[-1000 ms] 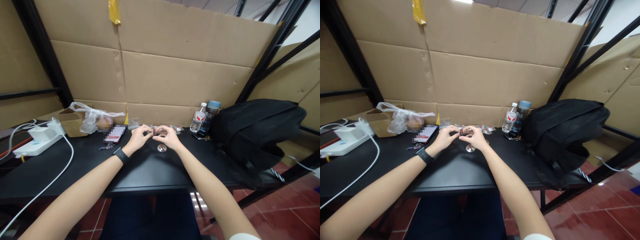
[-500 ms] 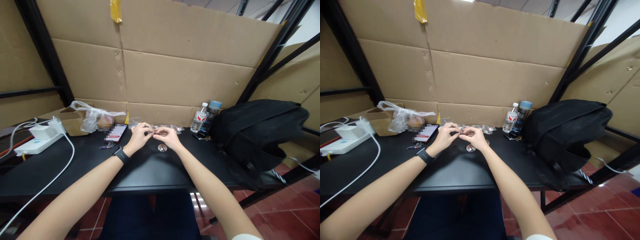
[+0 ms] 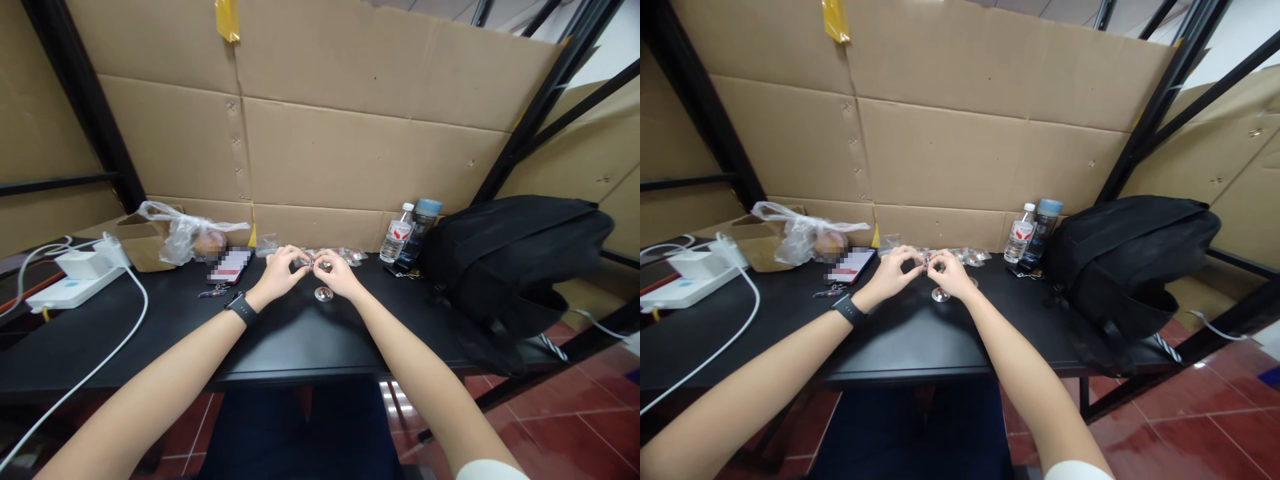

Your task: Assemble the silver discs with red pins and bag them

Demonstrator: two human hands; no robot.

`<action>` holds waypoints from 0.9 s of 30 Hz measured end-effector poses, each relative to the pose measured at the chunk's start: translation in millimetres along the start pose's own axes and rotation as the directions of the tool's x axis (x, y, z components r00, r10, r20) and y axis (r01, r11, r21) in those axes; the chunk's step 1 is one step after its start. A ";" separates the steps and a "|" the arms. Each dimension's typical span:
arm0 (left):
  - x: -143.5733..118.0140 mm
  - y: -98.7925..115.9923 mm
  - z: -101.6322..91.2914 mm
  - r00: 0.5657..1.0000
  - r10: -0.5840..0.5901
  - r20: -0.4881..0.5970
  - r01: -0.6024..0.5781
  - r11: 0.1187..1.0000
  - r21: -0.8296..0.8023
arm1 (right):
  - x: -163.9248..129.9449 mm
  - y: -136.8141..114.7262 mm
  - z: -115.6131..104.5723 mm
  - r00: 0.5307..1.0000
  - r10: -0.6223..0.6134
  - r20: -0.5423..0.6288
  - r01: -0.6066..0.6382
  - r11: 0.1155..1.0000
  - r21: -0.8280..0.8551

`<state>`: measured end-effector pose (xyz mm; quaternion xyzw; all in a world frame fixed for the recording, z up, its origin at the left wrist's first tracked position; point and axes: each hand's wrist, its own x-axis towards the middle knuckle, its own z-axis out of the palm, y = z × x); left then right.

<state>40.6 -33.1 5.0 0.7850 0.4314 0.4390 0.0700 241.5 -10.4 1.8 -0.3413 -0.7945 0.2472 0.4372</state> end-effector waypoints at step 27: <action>-4.7 -19.3 4.9 0.939 0.039 0.342 -0.116 0.971 0.208 | -1.4 11.4 -2.1 0.973 -0.005 0.232 0.046 0.984 -0.174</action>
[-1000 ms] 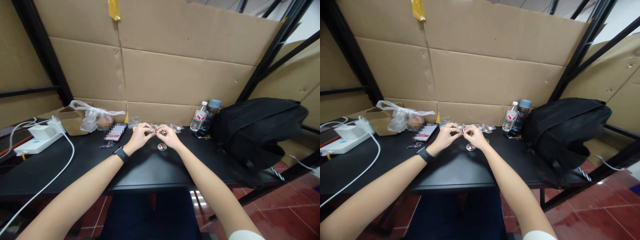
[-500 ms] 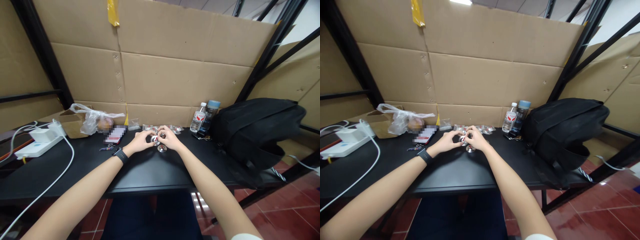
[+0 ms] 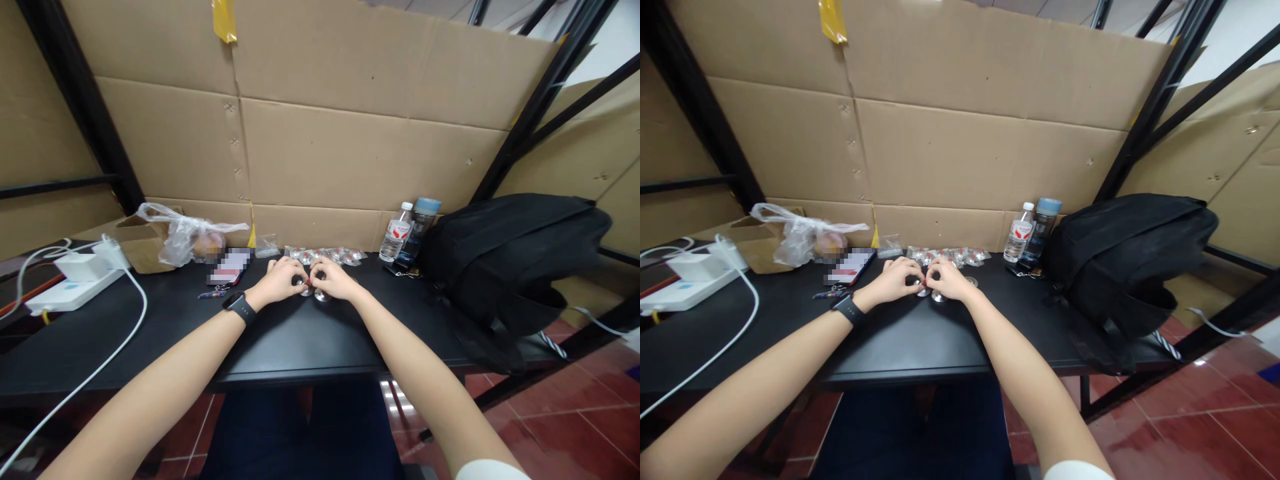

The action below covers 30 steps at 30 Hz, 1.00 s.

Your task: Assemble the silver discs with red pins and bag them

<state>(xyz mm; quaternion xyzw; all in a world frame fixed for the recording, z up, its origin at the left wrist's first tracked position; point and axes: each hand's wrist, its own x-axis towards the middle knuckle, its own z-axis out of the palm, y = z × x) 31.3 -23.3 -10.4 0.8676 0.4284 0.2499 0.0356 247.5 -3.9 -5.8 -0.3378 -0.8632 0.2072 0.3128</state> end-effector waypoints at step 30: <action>7.9 -1.9 5.6 0.957 -0.221 -0.187 0.095 0.852 -0.515 | 2.4 -5.4 4.9 0.961 0.257 -0.100 -0.161 0.819 0.550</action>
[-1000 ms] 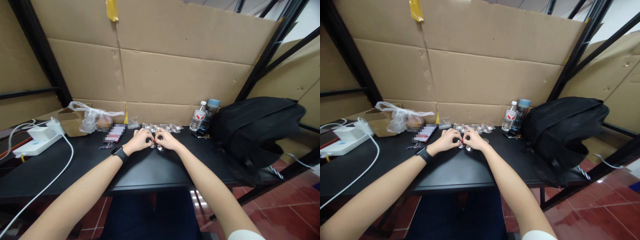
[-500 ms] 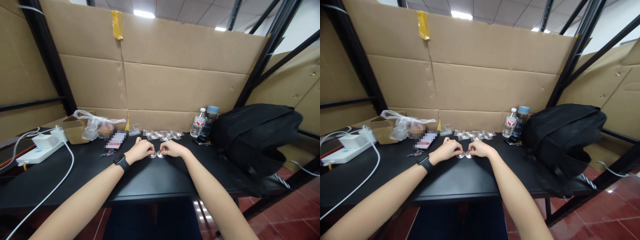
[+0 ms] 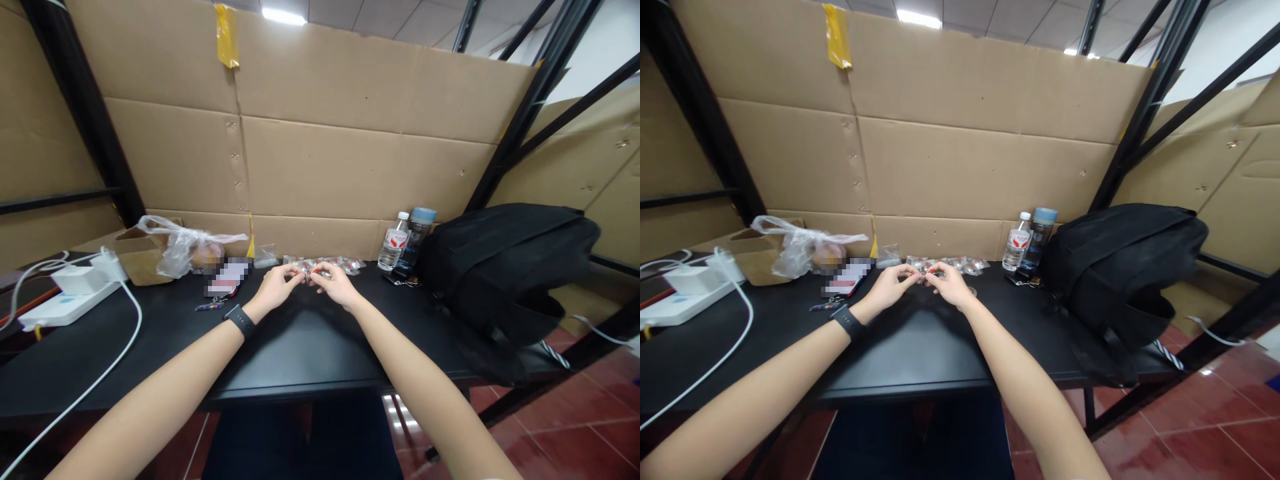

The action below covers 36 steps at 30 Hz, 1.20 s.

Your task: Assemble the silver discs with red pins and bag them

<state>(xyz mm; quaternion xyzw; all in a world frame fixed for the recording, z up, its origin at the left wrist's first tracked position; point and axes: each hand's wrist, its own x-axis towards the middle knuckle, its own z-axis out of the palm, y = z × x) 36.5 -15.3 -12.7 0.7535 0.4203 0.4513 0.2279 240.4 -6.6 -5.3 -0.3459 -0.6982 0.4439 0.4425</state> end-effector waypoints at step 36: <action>-0.2 -2.5 4.5 0.991 -0.132 -0.002 0.131 0.989 0.074 | -5.7 -1.5 9.2 0.996 0.072 0.054 -0.079 0.985 0.153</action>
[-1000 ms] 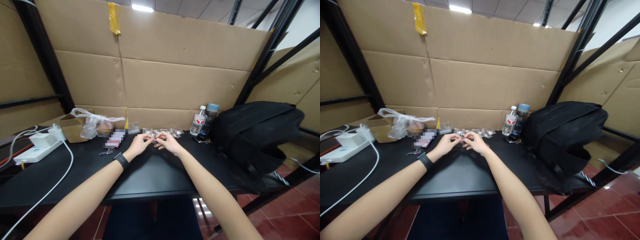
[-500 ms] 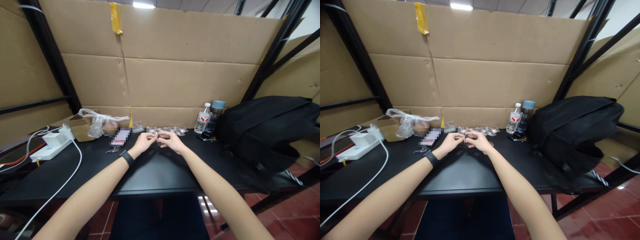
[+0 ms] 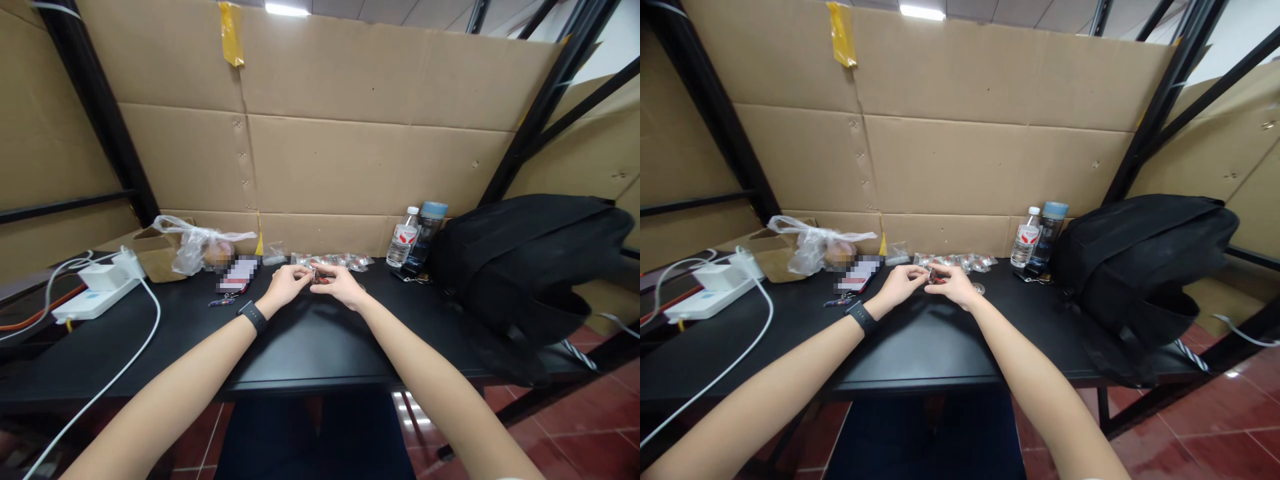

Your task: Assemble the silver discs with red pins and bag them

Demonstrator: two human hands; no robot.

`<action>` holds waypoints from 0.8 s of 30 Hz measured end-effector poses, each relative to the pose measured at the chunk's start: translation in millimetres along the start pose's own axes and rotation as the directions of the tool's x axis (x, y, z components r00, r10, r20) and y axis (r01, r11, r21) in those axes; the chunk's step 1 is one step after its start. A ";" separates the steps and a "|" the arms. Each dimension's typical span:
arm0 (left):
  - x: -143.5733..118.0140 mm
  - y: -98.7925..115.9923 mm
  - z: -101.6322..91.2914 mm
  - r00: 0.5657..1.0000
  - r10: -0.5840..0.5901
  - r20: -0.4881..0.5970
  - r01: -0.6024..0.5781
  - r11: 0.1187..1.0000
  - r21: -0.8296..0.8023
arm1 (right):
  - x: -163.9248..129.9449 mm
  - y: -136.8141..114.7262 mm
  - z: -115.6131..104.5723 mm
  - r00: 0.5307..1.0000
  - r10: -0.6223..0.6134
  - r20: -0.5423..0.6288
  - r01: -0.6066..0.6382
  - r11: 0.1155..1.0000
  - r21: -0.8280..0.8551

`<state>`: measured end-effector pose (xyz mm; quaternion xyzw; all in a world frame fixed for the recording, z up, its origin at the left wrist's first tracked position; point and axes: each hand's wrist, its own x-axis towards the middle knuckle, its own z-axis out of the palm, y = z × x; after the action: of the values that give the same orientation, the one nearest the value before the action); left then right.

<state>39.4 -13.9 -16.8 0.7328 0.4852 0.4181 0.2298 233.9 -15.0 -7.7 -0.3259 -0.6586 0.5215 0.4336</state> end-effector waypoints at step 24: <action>19.7 -54.0 -60.1 0.986 0.078 -0.148 0.051 0.705 0.708 | -0.3 -7.2 -36.3 0.999 -0.010 0.051 0.014 0.996 -0.087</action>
<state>-35.4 22.6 -16.5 0.7306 0.6207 0.2609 -0.1140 267.2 -2.4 2.2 -0.3272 -0.6935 0.4976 0.4054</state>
